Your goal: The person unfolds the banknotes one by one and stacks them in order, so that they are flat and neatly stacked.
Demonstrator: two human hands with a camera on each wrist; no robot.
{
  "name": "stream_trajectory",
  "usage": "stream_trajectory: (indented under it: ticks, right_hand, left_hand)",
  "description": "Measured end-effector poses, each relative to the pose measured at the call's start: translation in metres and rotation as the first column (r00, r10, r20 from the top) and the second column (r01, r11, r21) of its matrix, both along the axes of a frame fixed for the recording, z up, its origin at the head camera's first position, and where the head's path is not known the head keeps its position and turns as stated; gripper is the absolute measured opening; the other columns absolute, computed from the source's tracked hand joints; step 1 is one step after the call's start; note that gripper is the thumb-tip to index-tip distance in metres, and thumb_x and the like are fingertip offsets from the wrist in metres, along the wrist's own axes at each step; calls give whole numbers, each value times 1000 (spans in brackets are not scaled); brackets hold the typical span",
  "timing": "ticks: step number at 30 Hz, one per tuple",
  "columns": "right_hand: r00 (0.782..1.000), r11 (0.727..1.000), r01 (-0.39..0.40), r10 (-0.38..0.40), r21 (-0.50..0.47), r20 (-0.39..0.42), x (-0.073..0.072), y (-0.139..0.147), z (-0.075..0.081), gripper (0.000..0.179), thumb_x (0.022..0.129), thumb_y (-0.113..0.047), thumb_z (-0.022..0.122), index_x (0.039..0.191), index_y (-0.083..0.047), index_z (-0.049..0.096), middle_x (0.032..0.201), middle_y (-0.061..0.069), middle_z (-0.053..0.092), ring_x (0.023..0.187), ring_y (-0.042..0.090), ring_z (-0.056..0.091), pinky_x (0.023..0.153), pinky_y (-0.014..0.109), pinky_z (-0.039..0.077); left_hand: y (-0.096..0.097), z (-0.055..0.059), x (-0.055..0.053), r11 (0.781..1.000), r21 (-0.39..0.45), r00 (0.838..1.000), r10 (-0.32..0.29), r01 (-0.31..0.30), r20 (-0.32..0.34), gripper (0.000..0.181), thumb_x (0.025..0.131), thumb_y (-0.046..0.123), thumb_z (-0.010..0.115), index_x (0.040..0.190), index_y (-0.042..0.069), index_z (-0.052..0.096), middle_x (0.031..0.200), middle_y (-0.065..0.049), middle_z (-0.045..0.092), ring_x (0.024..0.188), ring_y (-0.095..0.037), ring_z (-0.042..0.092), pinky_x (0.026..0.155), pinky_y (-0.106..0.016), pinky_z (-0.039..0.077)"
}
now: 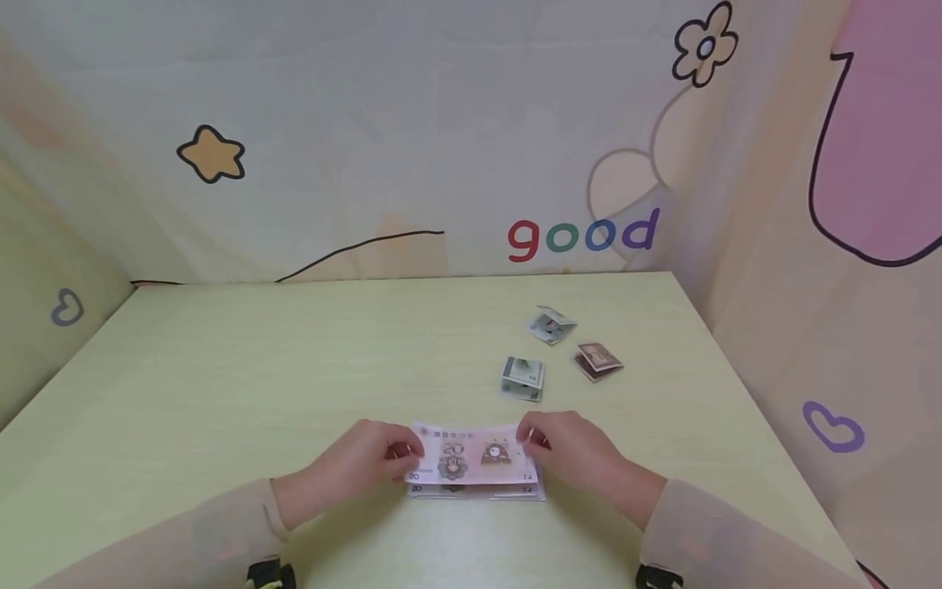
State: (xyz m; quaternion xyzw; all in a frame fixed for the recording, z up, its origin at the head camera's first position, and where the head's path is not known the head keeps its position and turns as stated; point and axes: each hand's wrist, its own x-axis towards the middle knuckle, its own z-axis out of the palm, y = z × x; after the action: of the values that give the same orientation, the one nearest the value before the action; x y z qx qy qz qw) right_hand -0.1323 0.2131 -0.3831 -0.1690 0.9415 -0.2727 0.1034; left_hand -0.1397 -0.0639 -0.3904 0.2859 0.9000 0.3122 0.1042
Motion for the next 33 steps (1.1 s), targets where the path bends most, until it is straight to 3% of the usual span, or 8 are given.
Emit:
stream_trajectory:
  ticks: [8, 20, 26, 28, 30, 31, 33]
  right_hand:
    - [1000, 998, 5, -5, 60, -5, -2, -2, -2, 12, 85, -3, 65, 88, -15, 64, 74, -7, 57, 67, 10, 49, 62, 27, 44]
    - [999, 984, -12, 4, 178, 47, -2, -6, -8, 14, 85, -6, 66, 91, -18, 63, 70, -6, 51, 65, 13, 45, 60, 29, 39]
    - [999, 964, -35, 41, 263, -16, 2, -11, -4, 20, 84, -5, 66, 101, -15, 66, 80, -3, 62, 69, 14, 51, 63, 33, 45]
    - [998, 954, -41, 54, 296, -36, 5, -12, -3, 24, 83, -6, 67, 106, -15, 67, 85, -2, 65, 72, 14, 54, 65, 34, 47]
    - [997, 944, -46, 66, 327, -48, 7, -13, -3, 27, 82, -7, 68, 108, -15, 68, 86, -2, 66, 72, 13, 55, 65, 34, 47]
    - [996, 941, -50, 70, 336, -48, 8, -13, -2, 28, 82, -8, 69, 109, -15, 68, 84, -3, 65, 71, 13, 54, 63, 34, 47]
    - [997, 936, -51, 68, 348, -38, 10, -13, -2, 30, 82, -11, 70, 111, -15, 67, 78, -5, 63, 67, 12, 51, 60, 32, 45]
  left_hand:
    - [6, -2, -2, 994, -105, 996, -38, 29, -84, 9, 83, 4, 65, 89, 6, 71, 75, 5, 63, 61, -4, 49, 57, -18, 43]
    - [17, -5, 1, 960, -279, 996, -45, 23, -71, 5, 85, 13, 67, 88, 11, 71, 75, 7, 62, 63, -6, 49, 61, -19, 43]
    - [19, -4, 2, 940, -341, 988, -74, 24, -136, 6, 86, 14, 67, 89, 12, 72, 80, 4, 67, 61, -6, 48, 59, -19, 42]
    - [19, -4, 3, 925, -379, 980, -99, 26, -174, 6, 86, 15, 66, 87, 13, 72, 78, 4, 66, 59, -6, 47, 56, -19, 41]
    - [18, -4, 4, 902, -430, 961, -149, 35, -234, 6, 86, 15, 67, 85, 15, 72, 75, 6, 63, 58, -6, 45, 53, -18, 39]
    - [18, -4, 5, 892, -451, 946, -180, 41, -270, 5, 84, 16, 68, 83, 15, 73, 75, 6, 61, 59, -6, 45, 53, -17, 39]
    - [16, -4, 6, 863, -502, 900, -262, 58, -347, 3, 83, 16, 70, 83, 16, 73, 81, 5, 61, 65, -7, 51, 54, -16, 43]
